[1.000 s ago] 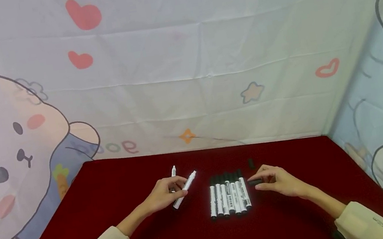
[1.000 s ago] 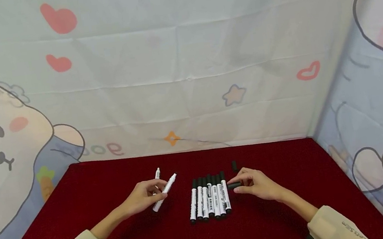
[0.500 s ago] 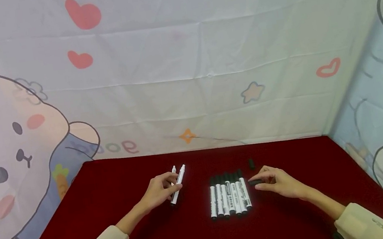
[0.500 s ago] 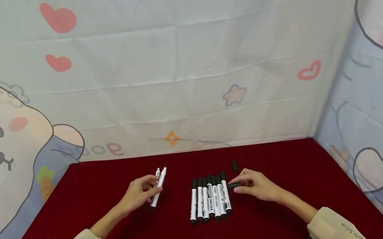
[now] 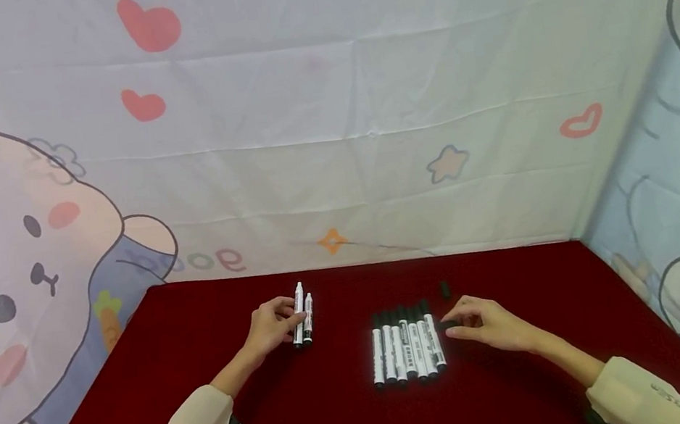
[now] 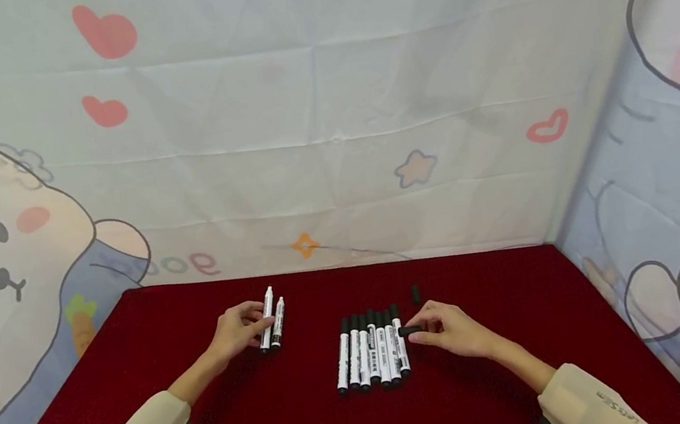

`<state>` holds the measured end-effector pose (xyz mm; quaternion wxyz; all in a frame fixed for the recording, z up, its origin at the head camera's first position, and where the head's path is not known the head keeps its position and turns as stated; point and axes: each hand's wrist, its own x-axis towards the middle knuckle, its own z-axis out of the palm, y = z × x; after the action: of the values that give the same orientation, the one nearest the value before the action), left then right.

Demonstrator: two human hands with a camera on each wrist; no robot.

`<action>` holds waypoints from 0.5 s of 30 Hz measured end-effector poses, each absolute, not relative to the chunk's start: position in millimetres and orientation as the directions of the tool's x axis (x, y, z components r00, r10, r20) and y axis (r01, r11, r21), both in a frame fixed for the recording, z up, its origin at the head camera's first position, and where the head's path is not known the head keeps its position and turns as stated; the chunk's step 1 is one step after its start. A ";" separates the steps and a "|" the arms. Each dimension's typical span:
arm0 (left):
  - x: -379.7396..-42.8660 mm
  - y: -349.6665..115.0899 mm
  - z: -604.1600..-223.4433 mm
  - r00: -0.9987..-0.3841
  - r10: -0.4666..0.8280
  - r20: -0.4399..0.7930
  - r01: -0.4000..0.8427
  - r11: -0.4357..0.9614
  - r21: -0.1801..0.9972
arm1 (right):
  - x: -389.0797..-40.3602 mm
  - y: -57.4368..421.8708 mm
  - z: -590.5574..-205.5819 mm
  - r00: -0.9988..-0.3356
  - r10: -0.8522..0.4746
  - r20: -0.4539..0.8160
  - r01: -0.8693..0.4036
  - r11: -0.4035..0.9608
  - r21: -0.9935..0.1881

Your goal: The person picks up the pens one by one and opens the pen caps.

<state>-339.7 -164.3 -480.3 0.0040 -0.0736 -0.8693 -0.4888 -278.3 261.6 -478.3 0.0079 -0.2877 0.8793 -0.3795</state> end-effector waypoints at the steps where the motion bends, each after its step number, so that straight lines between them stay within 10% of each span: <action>1: -341.7 -165.1 -481.5 -0.990 0.119 0.075 0.125 0.513 0.849 | -278.6 261.4 -478.6 -0.833 -0.515 0.204 -0.502 0.547 -0.670; 15: -353.3 -168.8 -492.6 -0.994 0.111 0.024 0.082 0.556 0.827 | -279.7 260.2 -480.1 -0.845 -0.524 0.108 -0.461 0.613 -0.642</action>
<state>-353.3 -168.8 -492.6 -0.0154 -0.0548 -0.8819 -0.4679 -279.7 260.2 -480.1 0.0454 -0.2745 0.8968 -0.3441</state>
